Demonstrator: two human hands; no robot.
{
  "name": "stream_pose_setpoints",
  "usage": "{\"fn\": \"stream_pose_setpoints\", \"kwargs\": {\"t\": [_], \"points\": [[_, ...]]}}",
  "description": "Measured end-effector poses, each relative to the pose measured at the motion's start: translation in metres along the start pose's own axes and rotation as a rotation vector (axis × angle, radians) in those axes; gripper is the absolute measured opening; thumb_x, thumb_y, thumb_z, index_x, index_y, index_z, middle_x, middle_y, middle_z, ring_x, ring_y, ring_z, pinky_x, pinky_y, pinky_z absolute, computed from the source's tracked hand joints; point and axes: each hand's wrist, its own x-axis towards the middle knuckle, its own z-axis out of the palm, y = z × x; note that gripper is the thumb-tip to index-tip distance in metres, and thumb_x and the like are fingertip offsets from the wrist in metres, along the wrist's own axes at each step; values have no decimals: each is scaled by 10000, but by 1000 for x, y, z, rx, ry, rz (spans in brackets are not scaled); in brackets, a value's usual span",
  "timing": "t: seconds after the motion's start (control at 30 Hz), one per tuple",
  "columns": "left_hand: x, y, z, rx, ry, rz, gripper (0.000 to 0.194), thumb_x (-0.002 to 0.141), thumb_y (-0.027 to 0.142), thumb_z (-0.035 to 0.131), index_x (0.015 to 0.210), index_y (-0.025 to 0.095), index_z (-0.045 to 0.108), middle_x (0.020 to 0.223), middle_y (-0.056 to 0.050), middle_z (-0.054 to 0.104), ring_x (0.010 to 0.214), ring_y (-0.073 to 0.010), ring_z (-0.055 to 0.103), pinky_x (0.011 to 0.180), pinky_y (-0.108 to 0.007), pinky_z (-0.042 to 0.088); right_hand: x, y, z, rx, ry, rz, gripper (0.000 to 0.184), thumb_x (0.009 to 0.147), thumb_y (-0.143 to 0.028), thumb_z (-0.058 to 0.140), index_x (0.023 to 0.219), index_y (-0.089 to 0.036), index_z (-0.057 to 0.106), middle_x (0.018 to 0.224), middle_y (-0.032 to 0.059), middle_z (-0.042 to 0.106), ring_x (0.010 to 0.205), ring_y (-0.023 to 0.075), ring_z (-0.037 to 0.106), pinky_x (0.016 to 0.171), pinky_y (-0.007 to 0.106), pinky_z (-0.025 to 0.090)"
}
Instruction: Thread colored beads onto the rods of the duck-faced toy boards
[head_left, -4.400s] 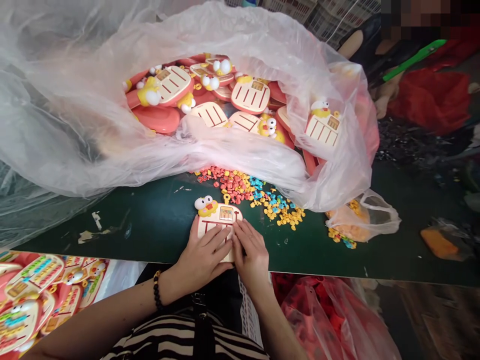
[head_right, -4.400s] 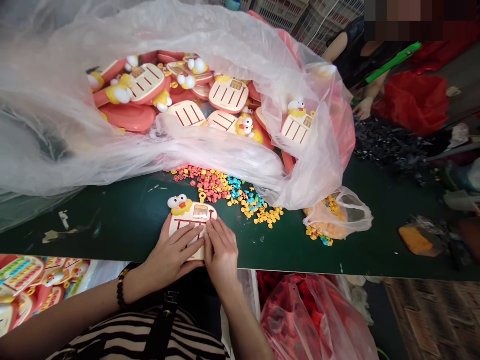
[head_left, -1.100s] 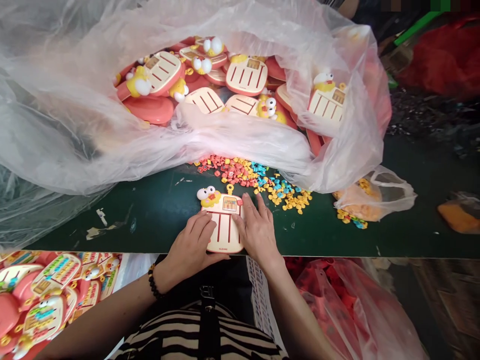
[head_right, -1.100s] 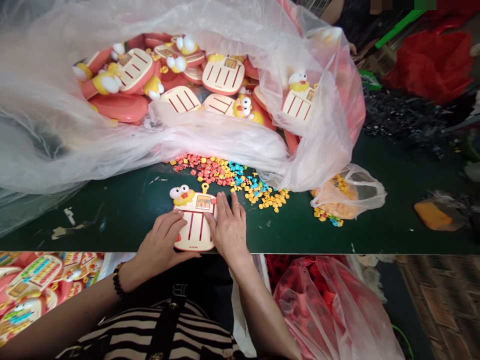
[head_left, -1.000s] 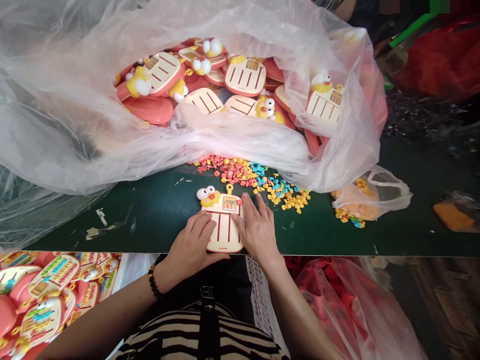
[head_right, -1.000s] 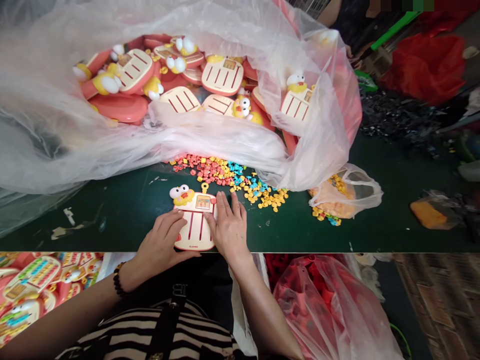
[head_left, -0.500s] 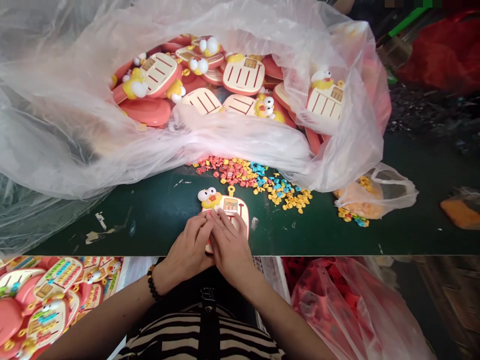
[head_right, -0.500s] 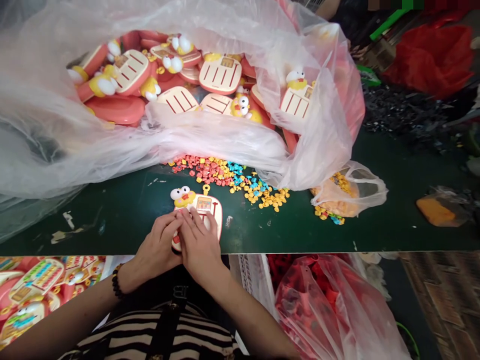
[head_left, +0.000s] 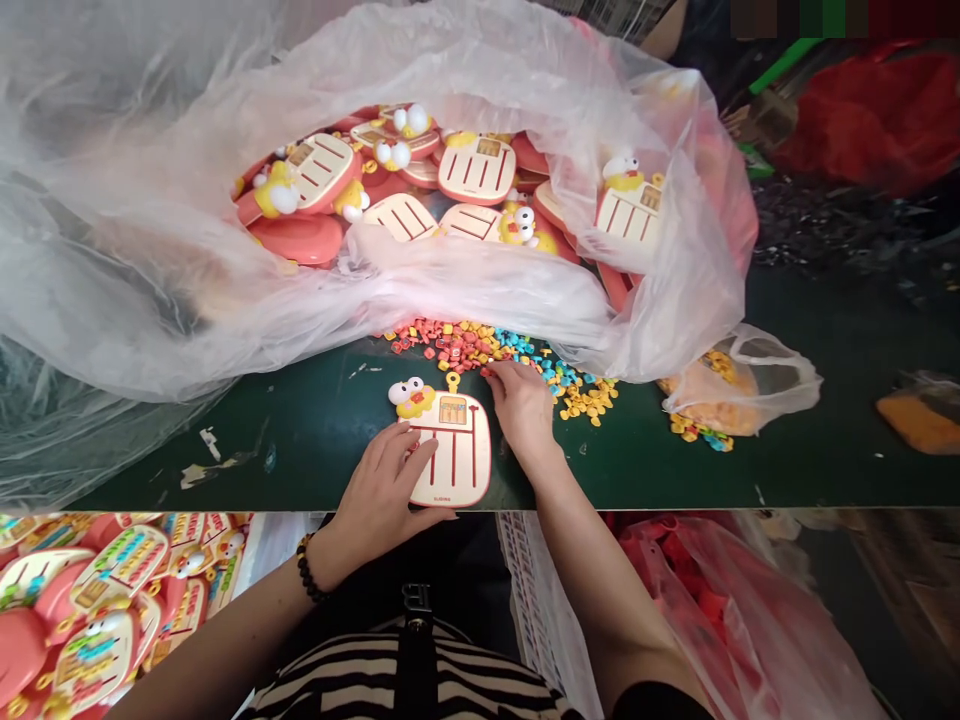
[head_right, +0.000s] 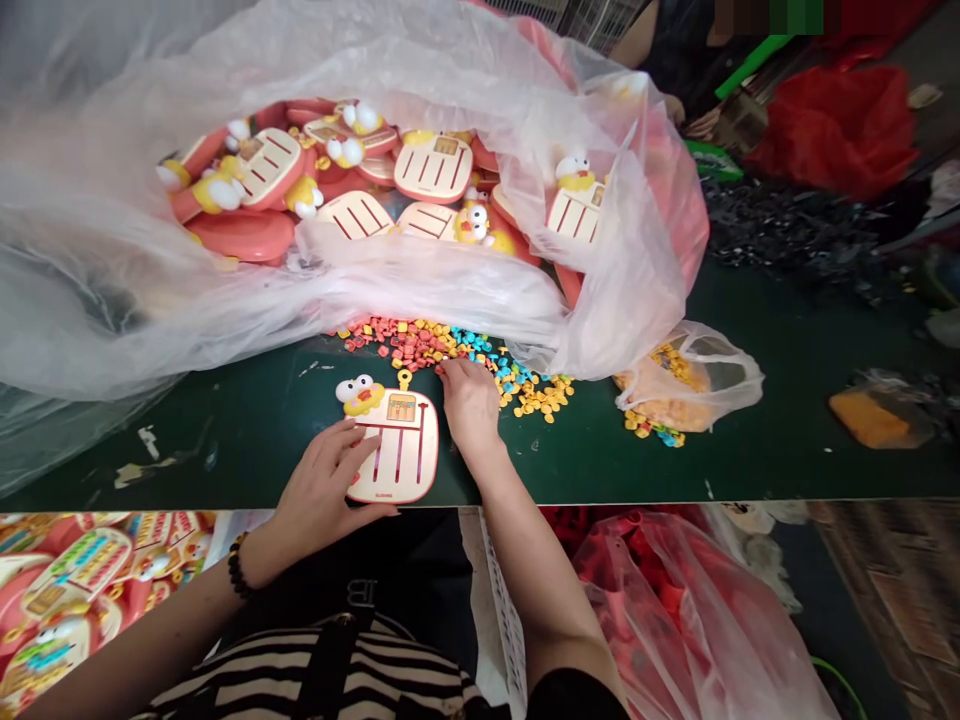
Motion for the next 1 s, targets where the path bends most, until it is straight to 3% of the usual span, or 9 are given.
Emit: {"fn": "stream_pose_setpoints", "kwargs": {"t": [0.13, 0.37, 0.5, 0.67, 0.73, 0.9, 1.0], "points": [[1, -1, -1, 2, -42, 46, 563, 809, 503, 638, 1216, 135, 511, 1220, -185, 554, 1232, -333, 471, 1022, -523, 426, -22, -13, -18, 105, 134, 43, 199, 925, -273, 512, 999, -206, 684, 922, 77, 709, 853, 212, 655, 777, 345, 528], [3, -1, 2, 3, -128, 26, 569, 833, 440, 623, 1302, 149, 482, 1394, -184, 481, 1344, -334, 384, 1075, -527, 381, -51, -27, -11, 217, 17, -29, 273, 936, -234, 465, 1024, -242, 724, 1046, 85, 699, 970, 214, 657, 862, 375, 555], [2, 1, 4, 41, -114, 52, 556, 831, 467, 621, 1259, 126, 519, 1355, -196, 513, 1310, -338, 423, 1080, -530, 375, -49, -24, -8, 308, 52, 33, 251, 924, -237, 485, 1011, -239, 721, 1044, 77, 700, 977, 203, 658, 893, 367, 551], [3, 3, 3, 43, -101, 44, 544, 835, 457, 619, 1256, 129, 517, 1334, -202, 525, 1281, -328, 449, 1050, -516, 408, -41, -21, -18, 441, 120, 207, 234, 864, -256, 570, 1067, -222, 680, 926, 52, 694, 795, 171, 666, 770, 329, 575], [3, 3, 3, 37, -99, 44, 552, 825, 459, 631, 1252, 129, 518, 1331, -202, 526, 1279, -326, 450, 1046, -509, 413, -40, -20, -21, 397, 109, 182, 247, 863, -248, 557, 1070, -228, 691, 936, 56, 674, 822, 175, 655, 781, 335, 564], [3, 2, 3, 54, -93, 64, 550, 824, 467, 629, 1236, 118, 524, 1318, -204, 532, 1271, -327, 452, 1037, -498, 421, -34, -12, -25, 357, -106, 6, 274, 888, -231, 503, 1072, -234, 706, 919, 50, 633, 829, 162, 637, 757, 307, 550], [3, 2, 3, 76, -88, 81, 545, 833, 468, 619, 1229, 106, 523, 1320, -209, 527, 1264, -331, 452, 1027, -494, 428, -27, -3, -28, 325, -33, 68, 306, 887, -222, 490, 1145, -219, 653, 932, 57, 640, 785, 161, 631, 760, 325, 548]]}}
